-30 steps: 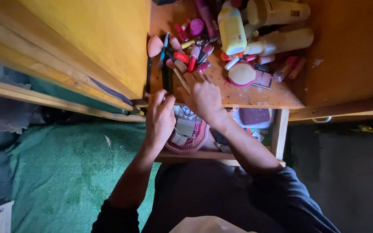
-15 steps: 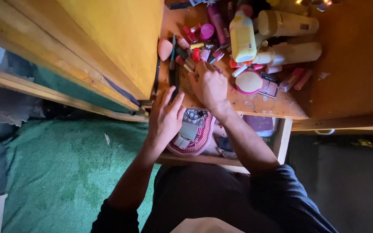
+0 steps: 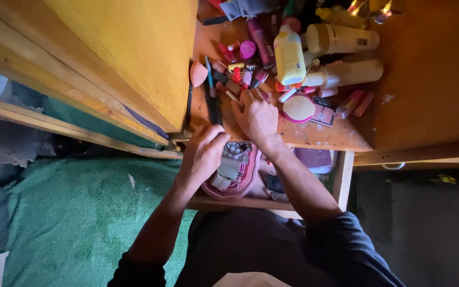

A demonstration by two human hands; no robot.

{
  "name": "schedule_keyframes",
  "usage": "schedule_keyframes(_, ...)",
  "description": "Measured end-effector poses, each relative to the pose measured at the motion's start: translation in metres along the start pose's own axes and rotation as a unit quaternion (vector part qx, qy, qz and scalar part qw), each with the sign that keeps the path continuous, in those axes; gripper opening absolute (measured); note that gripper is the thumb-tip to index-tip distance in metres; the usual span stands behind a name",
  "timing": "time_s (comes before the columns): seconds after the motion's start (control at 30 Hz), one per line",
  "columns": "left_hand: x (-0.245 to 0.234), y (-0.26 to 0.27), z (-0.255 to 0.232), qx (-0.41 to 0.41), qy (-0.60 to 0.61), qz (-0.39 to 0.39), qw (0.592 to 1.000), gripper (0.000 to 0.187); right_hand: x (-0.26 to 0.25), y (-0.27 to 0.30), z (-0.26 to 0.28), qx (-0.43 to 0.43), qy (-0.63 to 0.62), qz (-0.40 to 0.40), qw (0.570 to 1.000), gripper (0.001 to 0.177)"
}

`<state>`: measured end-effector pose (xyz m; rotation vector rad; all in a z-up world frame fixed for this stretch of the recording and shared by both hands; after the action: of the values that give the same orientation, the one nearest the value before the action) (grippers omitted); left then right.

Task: Organizing and arranging various cosmetic products, including bottles, brushes, and compacts, between a shelf and a drawer.

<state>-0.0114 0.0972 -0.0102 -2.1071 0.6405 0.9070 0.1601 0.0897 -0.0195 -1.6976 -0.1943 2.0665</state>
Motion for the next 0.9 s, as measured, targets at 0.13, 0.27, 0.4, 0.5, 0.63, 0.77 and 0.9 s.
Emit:
schedule_keyframes(0.13,0.0,0.007,-0.014,0.086,0.012,-0.064,0.994,0.021,-0.002,-0.004,0.001,-0.008,0.004,-0.012,1.0,0.031)
schedule_keyframes(0.27,-0.034,-0.002,-0.039,0.109,0.038,-0.118,0.986,0.022,-0.003,-0.005,0.0,-0.013,-0.004,-0.023,1.0,0.032)
schedule_keyframes(0.4,-0.072,-0.006,-0.053,0.141,0.07,-0.255,0.954,0.016,-0.007,-0.007,0.003,-0.007,-0.003,-0.005,1.0,0.029)
schedule_keyframes(0.5,-0.084,-0.008,-0.051,0.132,0.088,-0.305,0.939,0.015,-0.005,-0.011,0.002,-0.017,-0.012,0.006,1.0,0.028)
schedule_keyframes(0.63,-0.073,-0.005,-0.043,0.093,0.13,-0.292,0.943,0.016,-0.032,-0.034,0.019,-0.046,-0.099,-0.007,0.994,0.023)
schedule_keyframes(0.77,-0.054,0.006,-0.044,0.084,0.123,-0.23,0.962,0.015,-0.046,-0.073,0.044,-0.091,-0.127,0.005,0.988,0.015)
schedule_keyframes(0.9,-0.051,0.01,-0.048,0.058,0.072,-0.143,0.985,0.016,-0.017,-0.105,0.065,-0.172,-0.116,0.062,0.976,0.014)
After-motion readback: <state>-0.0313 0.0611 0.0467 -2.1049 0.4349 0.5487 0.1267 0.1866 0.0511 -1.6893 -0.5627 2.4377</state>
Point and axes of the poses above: each hand's wrist, its own y-axis away from the middle knuckle, its own x-axis out of the palm, z = x × y, the point moved 7 cm from there along -y, towards the middle knuckle, and after that the axes turned 13 degrees about -x, right-handed, at the moved point
